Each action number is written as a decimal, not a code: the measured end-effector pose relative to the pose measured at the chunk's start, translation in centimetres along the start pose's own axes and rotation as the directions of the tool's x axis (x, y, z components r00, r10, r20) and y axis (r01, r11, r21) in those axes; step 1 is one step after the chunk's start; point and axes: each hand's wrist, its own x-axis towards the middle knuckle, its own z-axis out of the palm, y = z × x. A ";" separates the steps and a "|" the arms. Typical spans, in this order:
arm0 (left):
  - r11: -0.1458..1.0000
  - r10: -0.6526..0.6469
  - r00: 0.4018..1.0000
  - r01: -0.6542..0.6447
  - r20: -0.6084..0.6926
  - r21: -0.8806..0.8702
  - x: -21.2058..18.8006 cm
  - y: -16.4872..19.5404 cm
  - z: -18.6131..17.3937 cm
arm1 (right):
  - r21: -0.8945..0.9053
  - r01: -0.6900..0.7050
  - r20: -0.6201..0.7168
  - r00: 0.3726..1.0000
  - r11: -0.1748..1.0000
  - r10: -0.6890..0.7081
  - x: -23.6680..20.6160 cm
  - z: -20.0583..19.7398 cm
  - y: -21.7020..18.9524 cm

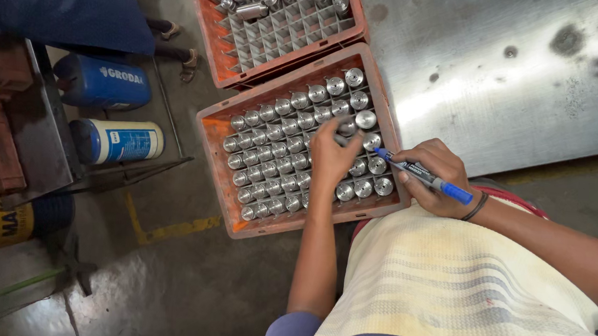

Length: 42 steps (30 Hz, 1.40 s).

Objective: The person picks up small cylindrical metal parts from an orange crate, marks each one with a blue marker, and places them back into the crate. The person moves between two crates during the process.

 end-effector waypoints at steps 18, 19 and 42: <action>0.467 0.056 0.988 0.104 0.147 -0.878 0.7 0.4 1.9 | -0.065 0.305 0.092 0.950 0.950 -0.298 2.8 0.7 -1.1; 0.449 0.022 0.988 0.129 0.155 -0.884 0.4 0.4 2.7 | -0.065 0.255 0.065 0.966 0.965 -0.251 2.8 0.7 -1.1; 0.951 0.261 0.948 -0.220 -0.182 0.219 2.0 1.4 -2.1 | -0.011 0.035 -0.018 0.999 0.999 -0.036 1.2 0.0 -1.7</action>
